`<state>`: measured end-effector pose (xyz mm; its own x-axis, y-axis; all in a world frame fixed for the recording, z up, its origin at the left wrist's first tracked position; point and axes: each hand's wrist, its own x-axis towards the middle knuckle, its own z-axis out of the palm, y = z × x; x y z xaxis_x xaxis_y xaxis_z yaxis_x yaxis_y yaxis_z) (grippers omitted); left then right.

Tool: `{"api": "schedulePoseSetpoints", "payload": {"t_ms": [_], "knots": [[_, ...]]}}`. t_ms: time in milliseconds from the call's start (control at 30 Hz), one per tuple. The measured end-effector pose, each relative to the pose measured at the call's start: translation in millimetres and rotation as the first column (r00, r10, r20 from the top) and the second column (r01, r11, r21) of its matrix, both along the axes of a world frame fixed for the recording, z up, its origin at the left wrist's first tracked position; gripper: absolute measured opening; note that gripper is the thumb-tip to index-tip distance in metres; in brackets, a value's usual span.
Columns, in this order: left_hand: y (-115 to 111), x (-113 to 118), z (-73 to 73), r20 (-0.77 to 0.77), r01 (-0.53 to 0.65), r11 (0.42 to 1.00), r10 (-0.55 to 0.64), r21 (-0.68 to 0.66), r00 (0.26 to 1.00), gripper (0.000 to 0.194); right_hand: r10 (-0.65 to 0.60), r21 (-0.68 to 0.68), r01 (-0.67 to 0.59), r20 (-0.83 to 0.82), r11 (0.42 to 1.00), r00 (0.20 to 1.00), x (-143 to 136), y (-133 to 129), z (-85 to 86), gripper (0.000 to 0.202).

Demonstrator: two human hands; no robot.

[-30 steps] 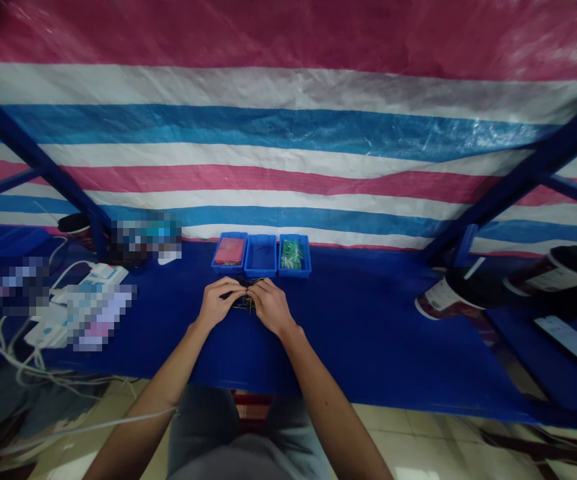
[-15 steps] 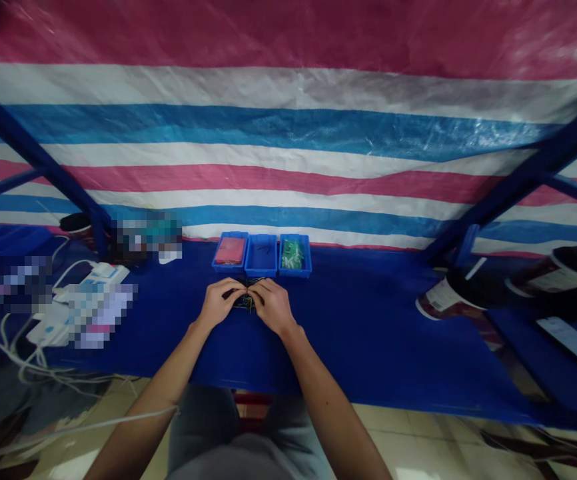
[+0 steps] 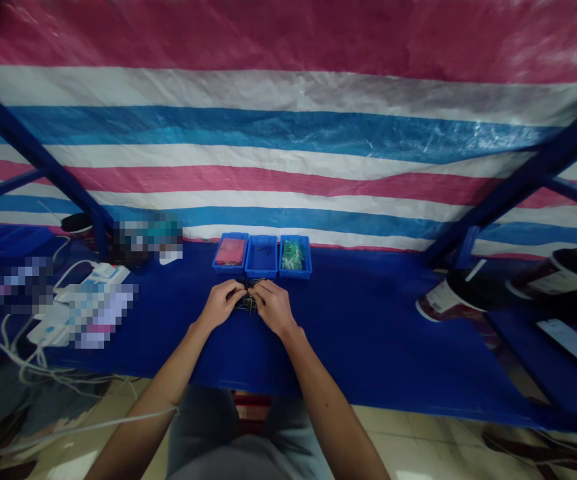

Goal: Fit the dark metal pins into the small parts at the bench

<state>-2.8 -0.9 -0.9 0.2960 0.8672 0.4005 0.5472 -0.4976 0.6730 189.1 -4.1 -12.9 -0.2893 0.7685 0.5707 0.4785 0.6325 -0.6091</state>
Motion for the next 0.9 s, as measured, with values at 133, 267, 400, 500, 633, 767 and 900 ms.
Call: {"api": "schedulePoseSetpoints", "payload": {"t_ms": [133,267,400,500,633,767,900], "knots": [[-0.7,0.3,1.8,-0.013,0.011,1.0,-0.011,-0.008,1.0,0.024,-0.006,-0.007,0.006,0.006,1.0,1.0,0.1,0.2,0.7,0.024],[-1.2,0.2,3.7,-0.007,0.017,1.0,-0.017,-0.02,1.0,0.031,-0.006,-0.015,0.006,0.013,1.0,1.0,0.2,-0.2,2.0,0.022],[-1.6,-0.2,4.7,-0.026,0.005,1.0,-0.006,-0.024,1.0,0.038,0.001,-0.015,-0.001,0.02,1.0,1.0,0.3,-0.4,2.6,0.02],[-1.5,-1.0,3.5,-0.045,-0.001,1.0,0.0,-0.026,0.999,0.041,0.004,-0.012,-0.003,0.022,1.0,1.0,-0.8,-0.7,2.2,0.02],[-0.7,-2.3,0.0,-0.046,-0.008,1.0,0.006,-0.029,0.999,0.045,0.007,0.005,-0.007,0.024,1.0,1.0,-3.0,-1.6,0.3,0.02],[-0.2,-2.7,-1.6,-0.056,-0.002,1.0,0.0,-0.024,0.998,0.044,0.003,0.014,-0.003,0.012,1.0,1.0,-3.7,-2.6,0.2,0.021],[0.5,-1.6,-1.2,-0.034,0.039,0.999,-0.04,-0.03,0.999,0.033,0.006,0.038,-0.006,0.002,0.999,1.0,-4.0,-3.3,2.7,0.021]]}}
